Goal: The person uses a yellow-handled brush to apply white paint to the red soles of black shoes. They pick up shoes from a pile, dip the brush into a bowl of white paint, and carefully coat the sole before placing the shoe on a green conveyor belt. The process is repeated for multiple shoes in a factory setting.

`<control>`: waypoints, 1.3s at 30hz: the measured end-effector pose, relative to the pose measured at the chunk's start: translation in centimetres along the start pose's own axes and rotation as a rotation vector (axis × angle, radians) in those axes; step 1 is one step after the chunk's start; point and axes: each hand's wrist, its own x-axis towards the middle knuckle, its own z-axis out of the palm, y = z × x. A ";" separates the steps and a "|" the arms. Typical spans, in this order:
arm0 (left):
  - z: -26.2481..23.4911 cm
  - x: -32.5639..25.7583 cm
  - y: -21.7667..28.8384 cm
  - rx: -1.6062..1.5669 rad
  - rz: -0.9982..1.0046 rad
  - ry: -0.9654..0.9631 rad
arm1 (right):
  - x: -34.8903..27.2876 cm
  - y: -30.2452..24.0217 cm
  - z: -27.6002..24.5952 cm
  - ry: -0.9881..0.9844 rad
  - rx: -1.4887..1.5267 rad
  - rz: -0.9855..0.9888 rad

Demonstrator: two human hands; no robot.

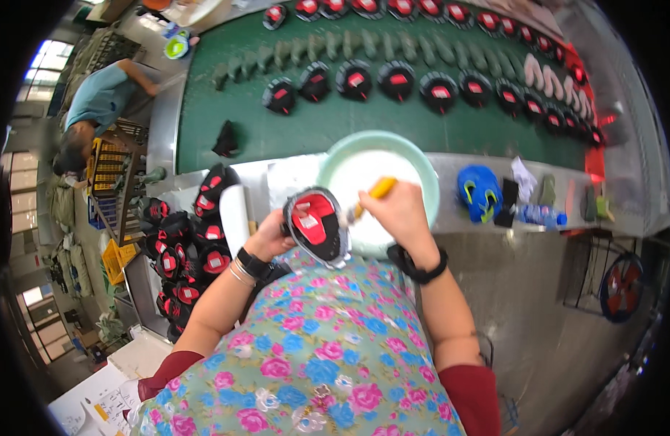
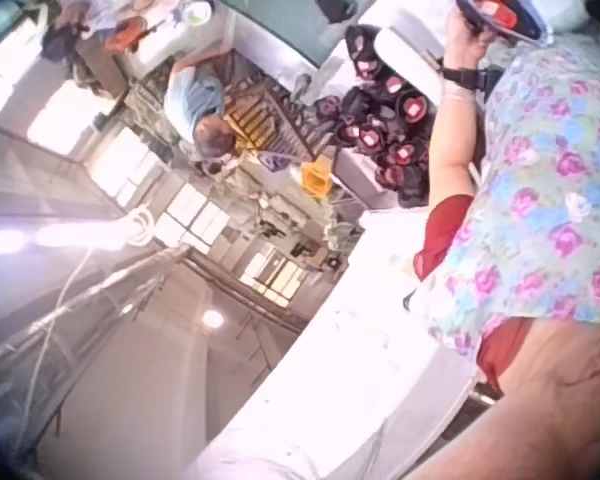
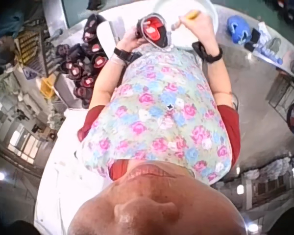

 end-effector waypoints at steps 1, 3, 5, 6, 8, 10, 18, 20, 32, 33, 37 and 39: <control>-0.8 -0.4 1.2 -0.035 0.054 0.008 | 0.0 -0.6 0.6 -0.006 0.018 0.068; -3.0 -0.6 4.7 -0.018 0.278 0.056 | 0.3 -3.2 1.1 0.073 0.346 0.258; -9.9 2.2 8.9 -0.020 0.534 -0.040 | 1.7 -3.7 1.7 0.205 0.417 0.236; -12.6 3.8 11.0 -0.171 0.644 0.043 | 2.6 -4.3 2.1 0.270 0.422 0.259; -15.9 6.2 16.2 -0.123 0.844 0.098 | 3.6 -4.3 3.0 0.296 0.360 0.243; -18.4 10.8 20.7 -0.158 0.956 0.169 | 3.8 -4.6 4.3 0.318 0.323 0.279; -19.6 15.2 23.4 -0.073 0.695 0.420 | 6.0 -6.7 8.6 0.333 0.221 0.453; -19.3 12.4 21.8 0.201 0.852 0.773 | 6.4 -6.7 9.4 0.342 0.125 0.358; -30.3 15.0 27.4 0.555 0.453 1.108 | 10.0 -10.0 15.0 0.005 -0.091 -0.007; -28.7 14.5 26.5 0.600 0.614 1.107 | 10.4 -10.4 15.7 -0.006 -0.204 -0.208; -18.3 9.3 19.5 0.683 0.805 0.882 | 10.3 -11.9 18.2 -0.047 -0.386 -0.434; -15.0 8.2 14.8 0.505 0.793 0.607 | 9.6 -12.3 19.5 -0.093 -0.430 -0.441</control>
